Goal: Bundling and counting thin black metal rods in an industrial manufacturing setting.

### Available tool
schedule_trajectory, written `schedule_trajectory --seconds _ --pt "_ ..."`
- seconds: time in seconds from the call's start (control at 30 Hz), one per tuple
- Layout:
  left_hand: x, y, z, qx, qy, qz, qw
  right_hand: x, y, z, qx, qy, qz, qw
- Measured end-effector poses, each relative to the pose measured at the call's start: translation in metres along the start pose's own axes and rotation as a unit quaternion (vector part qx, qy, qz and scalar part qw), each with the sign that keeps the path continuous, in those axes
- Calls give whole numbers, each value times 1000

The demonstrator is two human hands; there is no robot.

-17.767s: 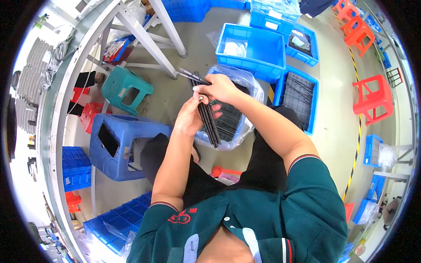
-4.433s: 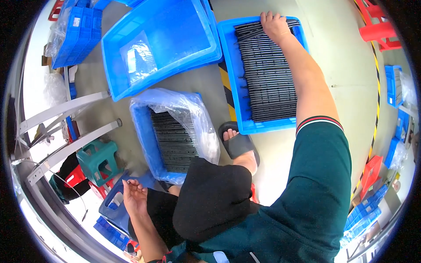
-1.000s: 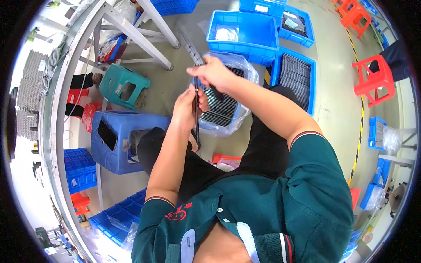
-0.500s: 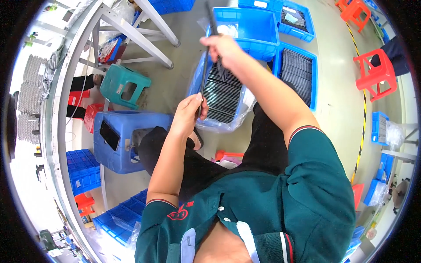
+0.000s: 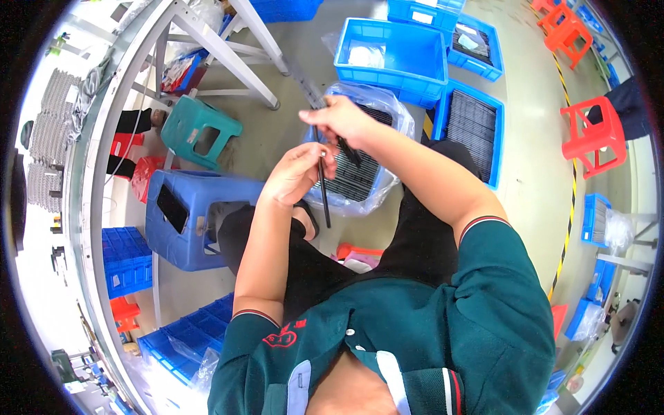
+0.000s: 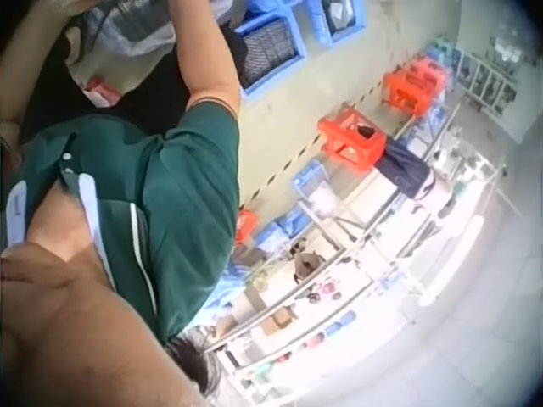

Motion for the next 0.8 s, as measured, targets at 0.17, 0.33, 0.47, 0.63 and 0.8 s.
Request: schedule_trajectory --seconds 0.17,0.33,0.47,0.63,0.8 --pt "-12 -9 11 -104 31 -24 994 13 -9 3 -56 -18 200 978" --pt "-71 36 29 88 227 0 970 17 0 14 -6 -86 142 986" --pt "-96 56 38 193 300 97 929 28 4 25 11 -129 103 986" --pt "-91 57 28 257 254 216 907 35 11 34 22 -154 110 982" --pt "-83 53 19 256 219 249 908 38 9 35 26 -154 112 981"
Point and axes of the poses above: each hand's wrist, its own z-axis away from the middle knuckle, its own x-axis out of the palm, y = z × x, the point moved 8 cm from there along -z, towards the middle knuckle, and after that the axes turned 14 degrees about z, right-handed, at the moved point
